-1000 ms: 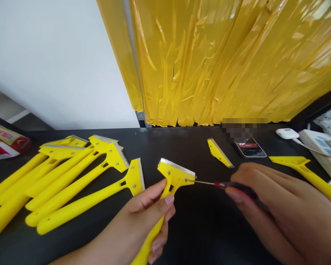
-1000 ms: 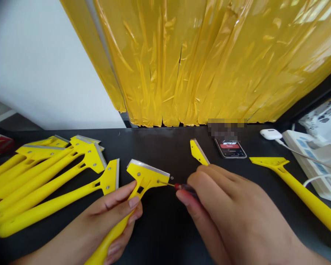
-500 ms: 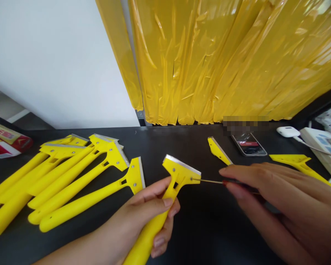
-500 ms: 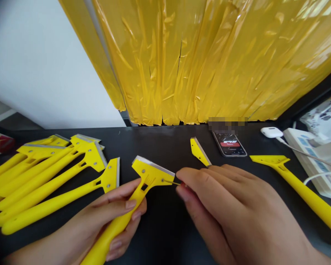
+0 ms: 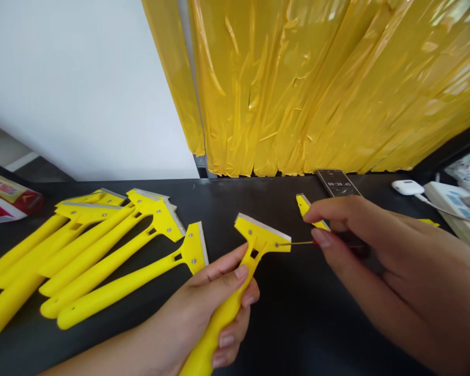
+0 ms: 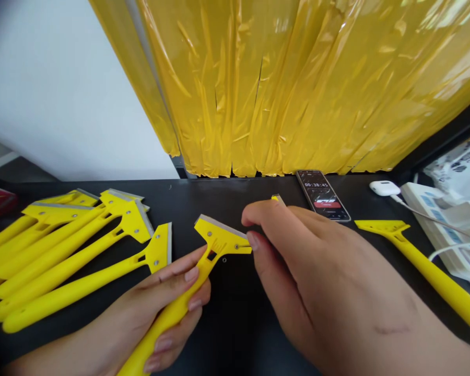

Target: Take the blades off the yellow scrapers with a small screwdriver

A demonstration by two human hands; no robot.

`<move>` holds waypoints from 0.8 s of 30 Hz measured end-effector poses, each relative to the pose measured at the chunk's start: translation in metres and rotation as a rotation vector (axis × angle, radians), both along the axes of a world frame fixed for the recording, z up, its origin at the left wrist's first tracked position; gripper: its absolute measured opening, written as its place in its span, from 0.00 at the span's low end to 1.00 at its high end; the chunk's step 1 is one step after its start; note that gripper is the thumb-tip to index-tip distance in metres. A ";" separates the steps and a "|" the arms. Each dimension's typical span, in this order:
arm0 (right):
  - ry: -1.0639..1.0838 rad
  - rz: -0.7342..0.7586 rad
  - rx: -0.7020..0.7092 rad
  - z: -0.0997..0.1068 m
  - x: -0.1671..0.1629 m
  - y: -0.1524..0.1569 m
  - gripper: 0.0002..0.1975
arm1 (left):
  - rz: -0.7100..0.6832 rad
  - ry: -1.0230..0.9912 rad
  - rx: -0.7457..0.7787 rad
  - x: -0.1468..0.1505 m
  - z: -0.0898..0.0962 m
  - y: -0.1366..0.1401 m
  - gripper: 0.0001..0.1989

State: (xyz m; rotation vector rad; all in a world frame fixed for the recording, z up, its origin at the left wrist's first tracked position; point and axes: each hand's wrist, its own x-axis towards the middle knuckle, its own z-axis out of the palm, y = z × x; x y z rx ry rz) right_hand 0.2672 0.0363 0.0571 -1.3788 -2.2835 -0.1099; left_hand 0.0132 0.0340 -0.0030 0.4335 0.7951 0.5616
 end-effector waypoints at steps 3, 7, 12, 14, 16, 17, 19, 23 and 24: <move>0.052 0.030 0.052 -0.004 -0.003 0.004 0.10 | -0.007 -0.013 -0.016 -0.001 0.001 0.001 0.07; 0.113 0.053 0.071 -0.011 0.000 0.006 0.07 | -0.012 -0.015 -0.017 -0.002 0.001 0.003 0.07; 0.137 -0.024 0.055 -0.016 0.007 0.006 0.12 | -0.015 -0.008 -0.053 -0.004 -0.002 0.003 0.08; 0.138 -0.018 0.068 -0.017 0.008 0.005 0.10 | -0.018 0.002 -0.059 -0.005 -0.002 0.002 0.09; 0.149 -0.021 0.058 -0.018 0.009 0.003 0.10 | -0.021 0.008 -0.064 -0.005 -0.001 0.003 0.09; 0.153 -0.011 0.057 -0.018 0.009 0.003 0.10 | -0.023 0.008 -0.069 -0.005 0.000 0.003 0.10; 0.164 0.005 0.052 -0.018 0.010 0.003 0.09 | -0.030 0.008 -0.074 -0.005 0.001 0.003 0.10; 0.145 0.002 0.016 -0.016 0.011 0.004 0.10 | -0.044 0.014 -0.077 -0.005 0.001 0.003 0.10; 0.135 0.006 0.010 -0.014 0.011 0.005 0.10 | -0.046 0.019 -0.078 -0.005 0.000 0.003 0.10</move>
